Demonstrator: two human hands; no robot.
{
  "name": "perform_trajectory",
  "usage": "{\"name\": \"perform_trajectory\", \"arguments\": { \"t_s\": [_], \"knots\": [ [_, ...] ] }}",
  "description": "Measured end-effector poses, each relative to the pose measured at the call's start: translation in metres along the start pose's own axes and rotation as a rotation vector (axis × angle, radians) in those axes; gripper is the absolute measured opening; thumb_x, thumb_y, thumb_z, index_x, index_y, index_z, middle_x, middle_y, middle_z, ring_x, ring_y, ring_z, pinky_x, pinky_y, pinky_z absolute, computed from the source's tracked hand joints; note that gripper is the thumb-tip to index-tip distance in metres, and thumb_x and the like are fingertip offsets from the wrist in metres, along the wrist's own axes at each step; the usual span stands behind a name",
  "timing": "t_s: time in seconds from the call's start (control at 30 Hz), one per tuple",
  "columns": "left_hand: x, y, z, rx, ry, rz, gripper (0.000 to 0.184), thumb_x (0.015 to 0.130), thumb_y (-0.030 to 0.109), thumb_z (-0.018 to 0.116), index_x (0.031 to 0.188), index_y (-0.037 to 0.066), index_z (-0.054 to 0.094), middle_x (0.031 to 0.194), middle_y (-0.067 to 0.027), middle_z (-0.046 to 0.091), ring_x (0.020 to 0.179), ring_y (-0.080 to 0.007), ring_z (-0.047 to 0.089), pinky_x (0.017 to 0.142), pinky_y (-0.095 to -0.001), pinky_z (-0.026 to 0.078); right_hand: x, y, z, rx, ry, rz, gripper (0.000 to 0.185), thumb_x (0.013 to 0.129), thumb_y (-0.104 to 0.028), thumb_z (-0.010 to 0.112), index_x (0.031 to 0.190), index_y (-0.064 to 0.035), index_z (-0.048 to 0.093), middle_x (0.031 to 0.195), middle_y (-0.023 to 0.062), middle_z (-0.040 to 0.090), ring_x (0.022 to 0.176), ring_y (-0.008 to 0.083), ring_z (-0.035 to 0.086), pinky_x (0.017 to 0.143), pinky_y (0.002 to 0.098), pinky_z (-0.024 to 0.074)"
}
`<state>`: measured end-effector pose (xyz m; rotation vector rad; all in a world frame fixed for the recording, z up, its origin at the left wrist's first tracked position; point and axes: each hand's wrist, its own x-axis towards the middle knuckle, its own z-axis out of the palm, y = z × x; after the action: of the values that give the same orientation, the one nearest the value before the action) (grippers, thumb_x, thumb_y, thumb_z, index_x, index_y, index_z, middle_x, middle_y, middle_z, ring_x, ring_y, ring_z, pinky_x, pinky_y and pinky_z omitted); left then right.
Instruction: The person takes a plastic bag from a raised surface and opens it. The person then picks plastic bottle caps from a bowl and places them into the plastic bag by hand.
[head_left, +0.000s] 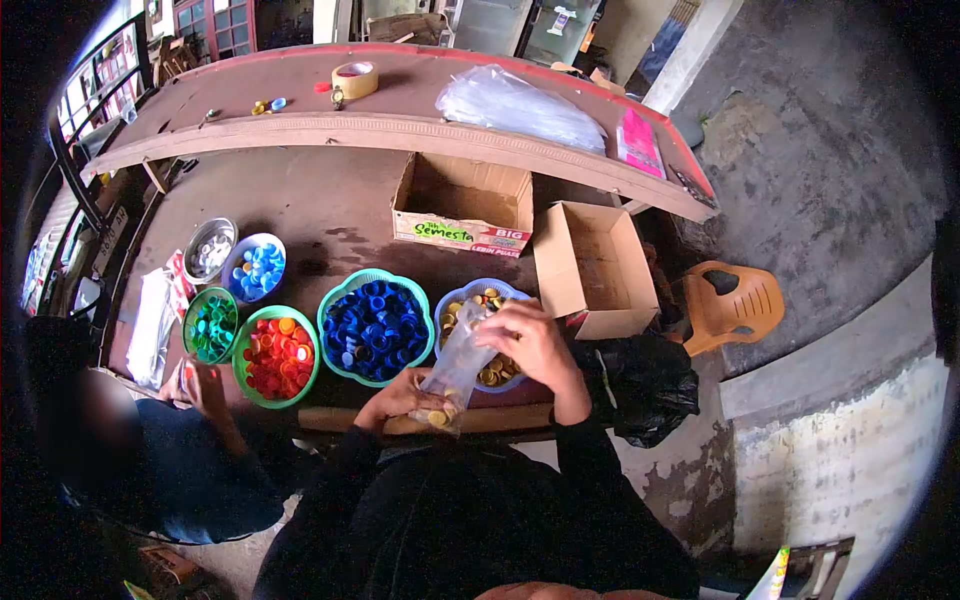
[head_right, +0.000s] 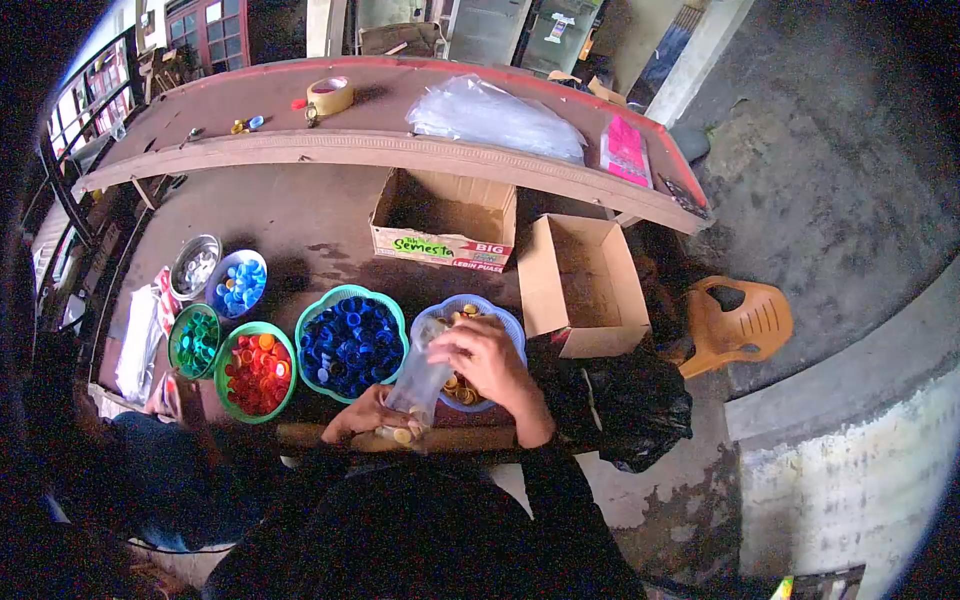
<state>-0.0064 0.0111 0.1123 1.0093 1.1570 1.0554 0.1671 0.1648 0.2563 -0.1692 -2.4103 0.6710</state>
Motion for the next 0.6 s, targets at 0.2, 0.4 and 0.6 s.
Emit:
{"name": "perform_trajectory", "arguments": {
  "t_s": [0.2, 0.4, 0.6],
  "knots": [
    [-0.002, -0.004, -0.009, -0.02, -0.072, 0.046, 0.037, 0.074, 0.007, 0.079, 0.109, 0.0, 0.066, 0.097, -0.0026, 0.069, 0.086, -0.0079, 0.061, 0.08, -0.0273, 0.05, -0.019, 0.032, -0.025, 0.349, 0.003, 0.34, 0.019, 0.082, -0.004, 0.069, 0.1, -0.001, 0.064, 0.102, 0.0088, 0.063, 0.093, 0.0166, 0.059, 0.083, 0.0309, 0.0473],
    [0.002, 0.016, -0.005, 0.191, -0.159, -0.016, 0.039, 0.075, 0.01, 0.079, 0.11, 0.002, 0.066, 0.095, -0.0022, 0.069, 0.085, -0.0076, 0.061, 0.079, -0.0262, 0.05, -0.026, 0.034, -0.008, 0.461, -0.335, 0.357, 0.078, 0.078, -0.029, 0.076, 0.141, -0.0058, 0.037, 0.132, 0.014, 0.048, 0.12, 0.0256, 0.049, 0.098, 0.0389, 0.0428],
    [0.005, -0.015, -0.018, 0.099, -0.19, 0.183, 0.039, 0.072, 0.011, 0.082, 0.106, 0.0, 0.067, 0.097, -0.0042, 0.07, 0.086, -0.0082, 0.062, 0.078, -0.0269, 0.05, -0.019, 0.06, -0.034, 0.581, -0.109, 0.506, 0.009, 0.083, -0.002, 0.067, 0.091, -0.0023, 0.061, 0.092, 0.0042, 0.063, 0.078, 0.0106, 0.06, 0.072, 0.0247, 0.0501]
  ]
}}
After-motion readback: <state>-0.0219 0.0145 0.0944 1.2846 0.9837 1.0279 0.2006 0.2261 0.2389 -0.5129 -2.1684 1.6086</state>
